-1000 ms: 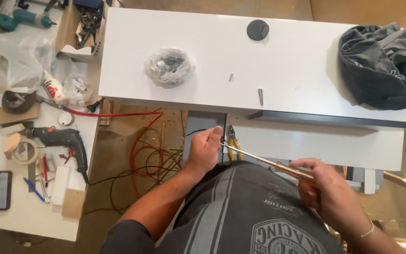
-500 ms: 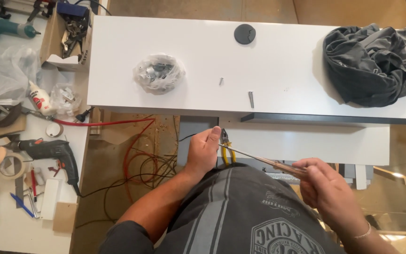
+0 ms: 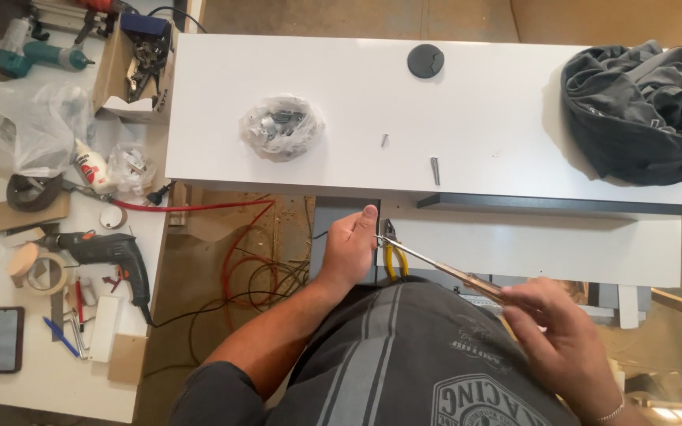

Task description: Assembling cabinet components, including installing hinges and preparing wiring using various hand tools.

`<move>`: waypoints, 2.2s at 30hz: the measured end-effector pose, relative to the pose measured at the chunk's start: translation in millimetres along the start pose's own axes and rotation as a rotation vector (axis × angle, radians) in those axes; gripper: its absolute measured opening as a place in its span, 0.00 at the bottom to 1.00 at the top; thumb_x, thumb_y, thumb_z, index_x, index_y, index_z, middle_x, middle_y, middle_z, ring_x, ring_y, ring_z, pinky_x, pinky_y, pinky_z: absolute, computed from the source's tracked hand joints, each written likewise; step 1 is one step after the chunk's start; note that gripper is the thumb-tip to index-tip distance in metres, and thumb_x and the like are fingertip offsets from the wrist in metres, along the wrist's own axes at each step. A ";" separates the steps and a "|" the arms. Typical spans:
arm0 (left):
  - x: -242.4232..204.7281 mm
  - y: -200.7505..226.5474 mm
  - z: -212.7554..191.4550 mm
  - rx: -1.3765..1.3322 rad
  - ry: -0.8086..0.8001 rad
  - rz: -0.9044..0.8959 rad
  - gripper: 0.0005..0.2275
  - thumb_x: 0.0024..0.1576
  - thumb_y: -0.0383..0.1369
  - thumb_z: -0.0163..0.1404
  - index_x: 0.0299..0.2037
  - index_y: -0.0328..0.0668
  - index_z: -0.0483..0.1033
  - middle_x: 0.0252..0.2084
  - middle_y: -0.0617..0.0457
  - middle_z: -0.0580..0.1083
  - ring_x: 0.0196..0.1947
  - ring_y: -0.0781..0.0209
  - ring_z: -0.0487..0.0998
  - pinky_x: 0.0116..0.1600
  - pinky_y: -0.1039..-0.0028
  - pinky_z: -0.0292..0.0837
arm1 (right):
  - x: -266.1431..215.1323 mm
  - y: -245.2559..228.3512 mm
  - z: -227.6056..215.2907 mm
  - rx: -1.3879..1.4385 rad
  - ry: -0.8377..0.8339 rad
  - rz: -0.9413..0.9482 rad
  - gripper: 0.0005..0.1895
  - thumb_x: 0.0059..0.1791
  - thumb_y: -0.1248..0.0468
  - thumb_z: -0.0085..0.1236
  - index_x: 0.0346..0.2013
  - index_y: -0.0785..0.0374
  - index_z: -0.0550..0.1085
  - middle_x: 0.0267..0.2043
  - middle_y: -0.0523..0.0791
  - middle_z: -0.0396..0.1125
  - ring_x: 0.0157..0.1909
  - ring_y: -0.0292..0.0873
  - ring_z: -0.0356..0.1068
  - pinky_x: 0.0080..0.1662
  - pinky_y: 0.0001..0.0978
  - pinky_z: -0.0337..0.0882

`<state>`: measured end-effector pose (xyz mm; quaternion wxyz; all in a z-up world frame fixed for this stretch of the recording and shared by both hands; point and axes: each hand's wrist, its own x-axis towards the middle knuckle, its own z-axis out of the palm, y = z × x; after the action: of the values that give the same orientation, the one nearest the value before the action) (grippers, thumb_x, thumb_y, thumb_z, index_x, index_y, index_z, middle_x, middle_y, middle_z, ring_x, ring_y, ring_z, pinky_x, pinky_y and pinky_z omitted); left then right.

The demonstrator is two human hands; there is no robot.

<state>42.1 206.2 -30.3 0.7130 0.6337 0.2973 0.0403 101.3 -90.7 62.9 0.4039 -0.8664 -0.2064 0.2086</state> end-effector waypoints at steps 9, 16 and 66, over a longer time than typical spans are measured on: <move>-4.9 12.5 -3.7 0.023 -0.110 0.120 0.22 0.64 0.46 0.48 0.19 0.50 0.56 0.18 0.62 0.56 0.20 0.69 0.54 0.26 0.74 0.51 | 13.9 -45.1 -8.8 -0.119 0.058 0.439 0.14 0.50 0.62 0.56 0.46 0.55 0.85 0.45 0.40 0.80 0.43 0.37 0.74 0.46 0.30 0.70; -6.0 11.3 -3.7 0.045 -0.107 0.158 0.22 0.64 0.46 0.47 0.19 0.51 0.55 0.18 0.63 0.55 0.21 0.69 0.54 0.27 0.75 0.50 | 9.7 -12.1 -11.0 -0.672 0.079 -0.505 0.23 0.50 0.63 0.61 0.60 0.42 0.74 0.39 0.40 0.68 0.33 0.43 0.65 0.36 0.36 0.66; -50.6 37.4 5.8 -0.049 -0.428 0.215 0.18 0.64 0.48 0.47 0.47 0.39 0.76 0.22 0.50 0.75 0.26 0.63 0.75 0.36 0.71 0.71 | 42.3 -68.7 59.3 -0.039 0.026 0.002 0.09 0.53 0.56 0.58 0.33 0.52 0.82 0.24 0.43 0.71 0.28 0.46 0.69 0.38 0.38 0.71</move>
<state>15.3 186.4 23.4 0.7667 0.6382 0.0691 -0.0119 92.0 8.4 73.9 0.3896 -0.8769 -0.2044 0.1935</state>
